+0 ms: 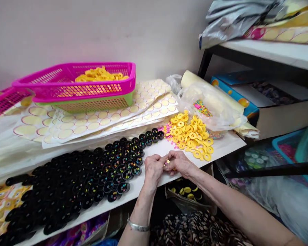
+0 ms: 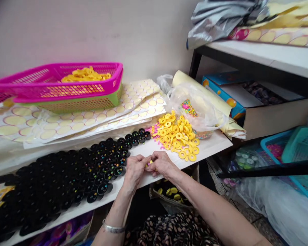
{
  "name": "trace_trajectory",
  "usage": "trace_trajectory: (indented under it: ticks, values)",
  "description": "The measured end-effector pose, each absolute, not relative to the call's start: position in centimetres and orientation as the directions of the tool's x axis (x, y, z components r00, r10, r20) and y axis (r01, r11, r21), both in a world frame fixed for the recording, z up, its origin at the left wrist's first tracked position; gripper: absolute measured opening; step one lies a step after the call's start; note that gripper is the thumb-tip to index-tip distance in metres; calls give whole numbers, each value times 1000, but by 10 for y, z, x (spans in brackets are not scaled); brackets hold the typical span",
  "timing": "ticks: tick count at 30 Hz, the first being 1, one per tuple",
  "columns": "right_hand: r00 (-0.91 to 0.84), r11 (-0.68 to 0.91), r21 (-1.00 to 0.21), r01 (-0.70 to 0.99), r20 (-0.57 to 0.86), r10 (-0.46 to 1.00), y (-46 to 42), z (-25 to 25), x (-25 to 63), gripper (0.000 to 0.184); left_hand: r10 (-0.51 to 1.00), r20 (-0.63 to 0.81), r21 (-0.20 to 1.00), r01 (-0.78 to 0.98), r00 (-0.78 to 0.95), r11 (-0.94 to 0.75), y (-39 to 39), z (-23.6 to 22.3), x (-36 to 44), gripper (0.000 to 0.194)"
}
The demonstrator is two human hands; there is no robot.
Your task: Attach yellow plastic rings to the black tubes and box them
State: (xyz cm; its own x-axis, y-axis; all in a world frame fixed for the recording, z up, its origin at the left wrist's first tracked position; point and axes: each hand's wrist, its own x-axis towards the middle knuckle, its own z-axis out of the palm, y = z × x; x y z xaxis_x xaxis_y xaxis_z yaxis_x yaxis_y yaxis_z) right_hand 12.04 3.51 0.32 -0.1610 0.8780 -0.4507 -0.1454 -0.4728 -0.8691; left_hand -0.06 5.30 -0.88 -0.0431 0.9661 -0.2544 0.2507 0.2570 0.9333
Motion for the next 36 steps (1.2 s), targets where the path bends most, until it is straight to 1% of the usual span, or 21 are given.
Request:
trace_trajectory:
  ticks: [3, 7, 9, 12, 15, 17, 19, 22, 25, 28, 29, 36]
  values:
    - [-133, -431, -893, -129, -415, 900, 34, 1, 117, 29, 967, -254, 944, 211, -25, 254, 55, -9, 0, 35]
    - [-131, -382, -921, -70, -371, 919, 22, -7, 113, 23, 963, -270, 936, 233, -10, 265, 47, -18, -3, 36]
    - [-166, -382, -922, -64, -368, 915, 18, -7, 116, 26, 970, -242, 943, 228, -21, 241, 42, -20, -2, 37]
    - [-277, -430, -899, -88, -392, 877, 20, -5, 127, 32, 978, -203, 959, 190, -44, 208, 37, -19, 1, 38]
    - [-342, -463, -875, -143, -395, 852, 23, -6, 132, 35, 983, -184, 972, 149, -10, 184, 35, -17, 3, 37]
    - [-297, -469, -866, -172, -408, 863, 23, -9, 129, 36, 986, -168, 977, 133, 6, 166, 35, -18, 2, 37]
    - [-217, -454, -871, -188, -414, 884, 20, -12, 123, 35, 987, -159, 979, 129, -1, 157, 33, -19, 1, 39]
    - [-132, -402, -886, -230, -381, 915, 11, -14, 114, 33, 985, -155, 978, 130, -74, 164, 25, -19, 0, 43]
    - [-77, -373, -894, -250, -365, 928, 4, -14, 110, 31, 965, -220, 972, 50, -140, 229, 12, -16, 2, 40]
    - [-79, -381, -895, -234, -373, 925, 3, -14, 109, 32, 936, -339, 938, -116, -97, 328, 1, -12, 6, 34]
    - [-84, -383, -895, -228, -374, 924, 5, -14, 108, 33, 928, -362, 926, -148, -82, 348, -1, -11, 8, 33]
    - [-75, -400, -907, -134, -393, 917, 13, -16, 104, 33, 922, -374, 921, -161, -103, 356, 4, -12, 9, 31]
